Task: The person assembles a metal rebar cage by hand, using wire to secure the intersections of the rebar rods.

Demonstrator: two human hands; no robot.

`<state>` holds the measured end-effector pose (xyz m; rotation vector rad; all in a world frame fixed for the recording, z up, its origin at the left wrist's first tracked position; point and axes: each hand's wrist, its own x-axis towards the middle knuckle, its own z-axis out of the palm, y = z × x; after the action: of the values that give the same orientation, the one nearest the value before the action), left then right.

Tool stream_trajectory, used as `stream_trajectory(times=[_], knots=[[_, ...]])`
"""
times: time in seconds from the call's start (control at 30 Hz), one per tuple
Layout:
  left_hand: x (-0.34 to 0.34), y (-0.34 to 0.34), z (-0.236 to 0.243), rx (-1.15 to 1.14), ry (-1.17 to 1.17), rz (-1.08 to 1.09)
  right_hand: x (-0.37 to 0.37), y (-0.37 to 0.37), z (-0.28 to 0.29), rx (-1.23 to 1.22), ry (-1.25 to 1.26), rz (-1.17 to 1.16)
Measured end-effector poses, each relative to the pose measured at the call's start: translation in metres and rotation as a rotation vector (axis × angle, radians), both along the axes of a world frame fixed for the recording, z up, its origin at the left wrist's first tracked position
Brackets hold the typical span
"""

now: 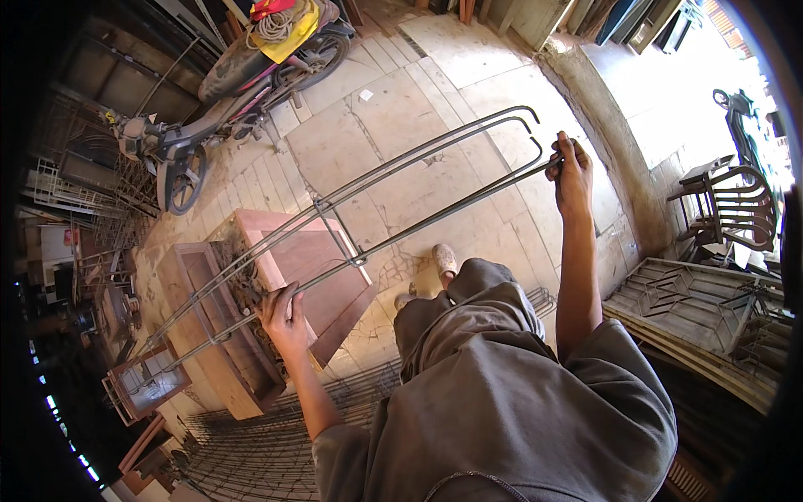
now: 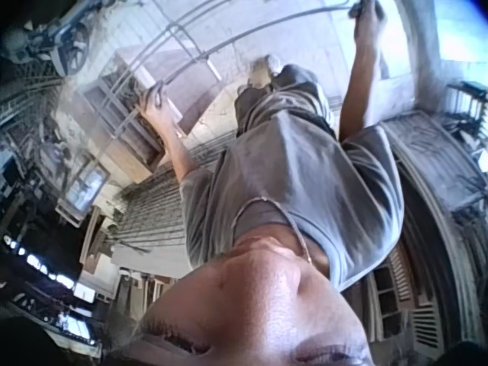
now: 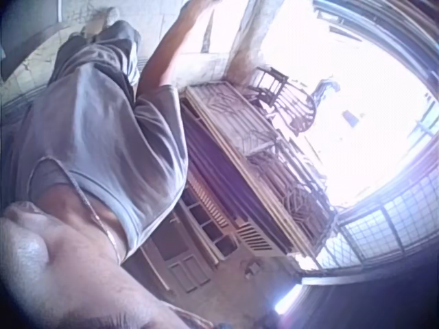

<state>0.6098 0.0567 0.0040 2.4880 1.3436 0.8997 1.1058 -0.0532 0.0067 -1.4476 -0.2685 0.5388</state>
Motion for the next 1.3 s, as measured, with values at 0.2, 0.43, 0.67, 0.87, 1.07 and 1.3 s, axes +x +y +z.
stream_trajectory(times=[0.2, 0.43, 0.67, 0.87, 1.07, 1.3], knots=[[0.005, -0.001, -0.001, 0.014, -0.033, 0.026, 0.001, 0.005, 0.001, -0.022, -0.01, -0.025], [0.003, -0.002, -0.004, 0.023, -0.025, 0.03, 0.008, 0.008, -0.01, -0.01, -0.049, 0.013], [0.003, -0.006, 0.011, -0.112, -0.011, 0.072, 0.005, 0.008, -0.013, 0.039, -0.12, 0.049], [0.032, -0.005, 0.032, -0.107, -0.06, -0.028, -0.001, 0.008, -0.007, 0.157, -0.033, 0.073], [0.082, -0.004, 0.051, -0.199, -0.038, -0.201, -0.001, 0.008, -0.009, 0.189, 0.004, 0.074], [0.086, 0.0, 0.052, -0.454, 0.079, -0.141, 0.003, 0.002, -0.013, 0.205, 0.08, 0.066]])
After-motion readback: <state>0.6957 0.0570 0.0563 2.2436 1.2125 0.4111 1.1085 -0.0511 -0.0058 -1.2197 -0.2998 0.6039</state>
